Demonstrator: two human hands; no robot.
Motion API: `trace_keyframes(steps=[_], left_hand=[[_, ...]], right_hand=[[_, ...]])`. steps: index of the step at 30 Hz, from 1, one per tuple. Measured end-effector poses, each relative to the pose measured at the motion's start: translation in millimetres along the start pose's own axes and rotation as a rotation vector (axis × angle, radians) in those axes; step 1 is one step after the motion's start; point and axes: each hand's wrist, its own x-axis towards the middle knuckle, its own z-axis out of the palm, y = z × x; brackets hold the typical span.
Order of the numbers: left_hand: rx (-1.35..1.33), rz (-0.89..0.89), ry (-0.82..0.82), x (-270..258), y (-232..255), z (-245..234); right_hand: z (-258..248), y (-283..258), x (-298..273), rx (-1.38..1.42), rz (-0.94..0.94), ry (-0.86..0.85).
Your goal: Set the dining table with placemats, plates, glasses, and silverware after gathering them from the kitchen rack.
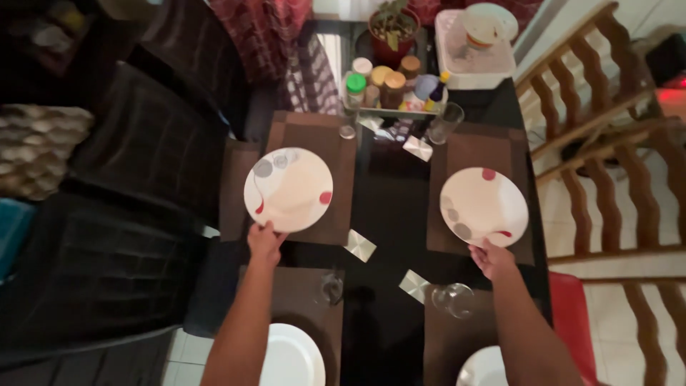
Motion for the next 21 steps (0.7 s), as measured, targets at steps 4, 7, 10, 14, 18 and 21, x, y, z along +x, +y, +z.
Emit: trace_keyframes(steps=[4, 7, 10, 14, 18, 21], left_hand=[[0.000, -0.093, 0.005, 37.9, -46.9, 38.2], [-0.056, -0.126, -0.013, 48.3, -62.0, 49.7], [-0.078, -0.148, 0.013, 48.0, -66.3, 52.4], [-0.092, -0.120, -0.042, 53.2, -73.0, 55.2], [-0.115, -0.199, -0.010, 41.3, -65.2, 29.5], [0.131, -0.136, -0.074, 17.3, -57.1, 15.7]], right_hand=[[9.8, -6.2, -24.8, 0.089, 0.026, 0.005], [3.3, -14.6, -41.4, 0.073, 0.029, 0.047], [6.0, -33.5, -88.8, -0.047, 0.004, 0.113], [-7.2, -45.3, -144.9, -0.164, -0.106, 0.167], [-6.6, -30.8, -180.0, -0.164, -0.448, 0.155], [31.5, -31.3, -249.5, -0.231, -0.694, 0.192]])
